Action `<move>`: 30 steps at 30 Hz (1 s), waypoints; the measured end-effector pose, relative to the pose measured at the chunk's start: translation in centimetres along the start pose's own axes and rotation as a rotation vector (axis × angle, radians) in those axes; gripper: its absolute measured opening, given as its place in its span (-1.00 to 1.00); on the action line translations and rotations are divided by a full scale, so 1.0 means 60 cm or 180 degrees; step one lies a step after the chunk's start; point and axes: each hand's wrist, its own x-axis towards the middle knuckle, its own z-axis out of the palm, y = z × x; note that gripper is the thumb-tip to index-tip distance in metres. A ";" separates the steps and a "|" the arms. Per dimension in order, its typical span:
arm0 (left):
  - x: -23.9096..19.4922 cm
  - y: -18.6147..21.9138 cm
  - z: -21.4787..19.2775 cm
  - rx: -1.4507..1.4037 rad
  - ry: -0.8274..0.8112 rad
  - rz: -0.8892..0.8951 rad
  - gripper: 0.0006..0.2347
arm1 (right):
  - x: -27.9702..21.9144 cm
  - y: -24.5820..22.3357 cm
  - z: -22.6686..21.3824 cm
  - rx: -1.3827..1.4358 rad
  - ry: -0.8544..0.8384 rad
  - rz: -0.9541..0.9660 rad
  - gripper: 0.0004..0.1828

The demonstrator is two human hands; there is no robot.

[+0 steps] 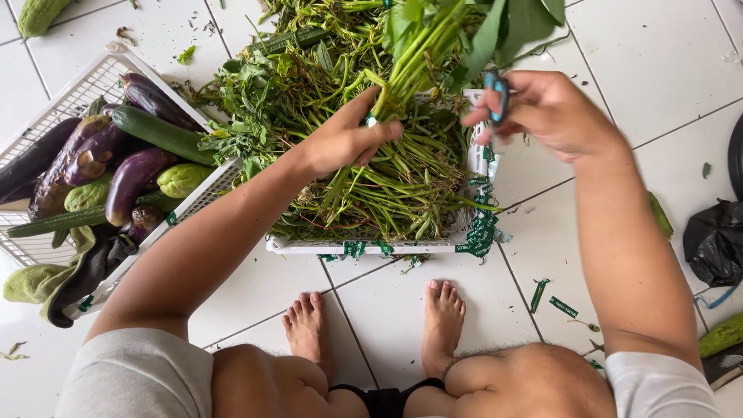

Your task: The person sits on a tiled floor and uses scissors to cut the green plastic bands from bundles of leafy green vegetables. They remove the cut bands and place the trimmed vegetable bundles into a white plastic crate.

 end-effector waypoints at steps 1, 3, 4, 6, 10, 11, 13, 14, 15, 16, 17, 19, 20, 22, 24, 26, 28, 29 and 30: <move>-0.003 0.003 -0.002 0.0007 -0.0002 0.0000 -0.36 | -0.007 0.004 -0.011 0.0003 0.0003 -0.0006 -0.73; -0.007 0.009 -0.006 0.0359 0.0027 0.0066 -0.56 | -0.022 0.011 -0.034 -0.2121 0.0683 0.1123 -0.79; -0.006 0.003 -0.008 0.0366 0.0009 0.0078 -0.56 | -0.025 0.049 -0.058 -0.2120 0.0706 0.1125 -0.79; -0.005 -0.008 -0.013 0.0155 -0.0105 0.0230 -0.62 | -0.030 0.124 -0.107 -0.3410 0.0712 0.2507 -0.68; -0.010 -0.016 -0.011 -0.0052 -0.0020 -0.0189 -0.84 | -0.053 0.225 -0.129 -0.3290 0.0446 0.3302 -0.55; -0.009 -0.016 -0.010 0.0020 -0.0021 -0.0380 -0.76 | -0.053 0.256 -0.140 -0.3528 0.0163 0.3204 -0.41; -0.009 -0.010 -0.005 0.0090 -0.0031 -0.0560 -0.67 | -0.054 0.264 -0.138 -0.3764 -0.0111 0.3109 -0.27; -0.010 -0.003 -0.002 0.0360 -0.0119 -0.0573 -0.53 | -0.055 0.240 -0.126 -0.3547 0.0043 0.2691 -0.28; -0.013 0.003 0.001 0.0630 -0.0201 -0.0588 -0.37 | -0.055 0.216 -0.112 -0.3325 0.0190 0.2271 -0.27; -0.011 0.003 0.005 0.0626 -0.0204 -0.0579 -0.37 | -0.053 0.163 -0.075 -0.3331 0.0196 0.2276 -0.27; -0.009 0.003 0.010 0.0891 -0.0304 -0.0698 -0.33 | -0.050 0.112 -0.037 -0.3289 0.0290 0.1800 -0.48; -0.007 0.012 0.019 0.1164 -0.0399 -0.0812 -0.28 | -0.032 0.057 0.021 -0.3238 0.0390 0.1318 -0.68; -0.008 0.019 0.025 0.1396 -0.0513 -0.0772 -0.33 | -0.017 0.054 0.041 -0.3662 0.0332 -0.0053 -0.68; -0.017 0.041 0.039 0.1620 -0.0628 -0.0749 -0.39 | 0.001 0.037 0.091 -0.3962 0.0275 -0.1451 -0.65; -0.031 0.074 0.054 0.2105 -0.0863 -0.0755 -0.43 | 0.011 0.003 0.149 -0.4231 0.0390 -0.1884 0.28; -0.029 0.056 0.056 0.2232 -0.0837 -0.0549 -0.46 | 0.038 -0.007 0.170 -0.4020 0.0040 -0.1478 0.32; -0.029 0.044 0.054 0.2361 -0.0804 -0.0343 -0.47 | 0.067 0.024 0.175 -0.3801 -0.0305 -0.1078 0.37; -0.030 0.042 0.048 0.2498 -0.0676 -0.0365 -0.51 | 0.086 0.059 0.171 -0.3536 -0.0472 -0.0873 -0.07; -0.032 0.040 0.042 0.2634 -0.0549 -0.0387 -0.55 | 0.105 0.093 0.166 -0.3270 -0.0637 -0.0668 -0.47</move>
